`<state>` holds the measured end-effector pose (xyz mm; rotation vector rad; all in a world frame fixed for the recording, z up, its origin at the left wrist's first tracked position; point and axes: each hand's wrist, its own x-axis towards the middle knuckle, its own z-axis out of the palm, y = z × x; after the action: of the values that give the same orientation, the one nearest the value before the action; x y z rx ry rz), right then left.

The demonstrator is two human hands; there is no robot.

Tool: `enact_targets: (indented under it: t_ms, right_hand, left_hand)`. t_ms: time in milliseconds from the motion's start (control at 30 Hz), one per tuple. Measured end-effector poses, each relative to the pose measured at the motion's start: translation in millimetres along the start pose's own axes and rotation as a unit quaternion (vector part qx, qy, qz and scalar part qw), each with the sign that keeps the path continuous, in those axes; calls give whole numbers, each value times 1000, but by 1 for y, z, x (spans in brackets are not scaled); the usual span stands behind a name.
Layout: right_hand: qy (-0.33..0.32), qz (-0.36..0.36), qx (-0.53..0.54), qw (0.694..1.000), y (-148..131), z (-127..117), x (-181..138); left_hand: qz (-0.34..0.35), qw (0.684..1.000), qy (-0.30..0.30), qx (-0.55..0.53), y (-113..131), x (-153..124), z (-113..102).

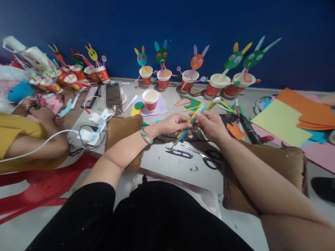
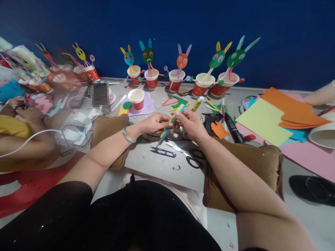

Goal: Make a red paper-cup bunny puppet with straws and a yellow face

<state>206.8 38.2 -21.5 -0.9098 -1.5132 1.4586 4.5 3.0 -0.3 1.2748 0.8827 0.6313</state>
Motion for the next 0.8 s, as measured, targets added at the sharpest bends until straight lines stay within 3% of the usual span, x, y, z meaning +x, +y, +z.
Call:
enact_targets:
  t_ms: [167,267,333,400,467,500,567,633,700,800]
  right_hand:
    - [-16,-37,-75,996,-1,0,-4]
    - [27,-45,-56,997,4,-1,0]
    - [51,-34,-13,998,8,-4,5]
    - [62,-9,22,998,11,-7,9]
    - [72,17,43,996,12,-10,13]
    - [81,25,50,995,13,-11,14]
    - [98,28,60,993,15,-12,16]
    - [110,18,64,992,16,-13,17]
    - [115,8,66,991,18,-14,18]
    - [122,-1,70,990,19,-16,20]
  left_hand:
    - [34,998,26,56,-6,3,-2]
    - [91,974,147,144,-8,3,-7]
    - [152,923,292,198,-6,1,-20]
    - [203,852,420,239,-3,-3,-42]
    - [215,800,488,275,-2,-7,-73]
    - [208,790,503,282,-2,-8,-89]
    - [173,799,510,269,-6,-9,-116]
    - [117,827,497,236,-12,-9,-134]
    - [77,855,465,215,-17,-7,-141]
    - [62,861,450,230,-19,-6,-138]
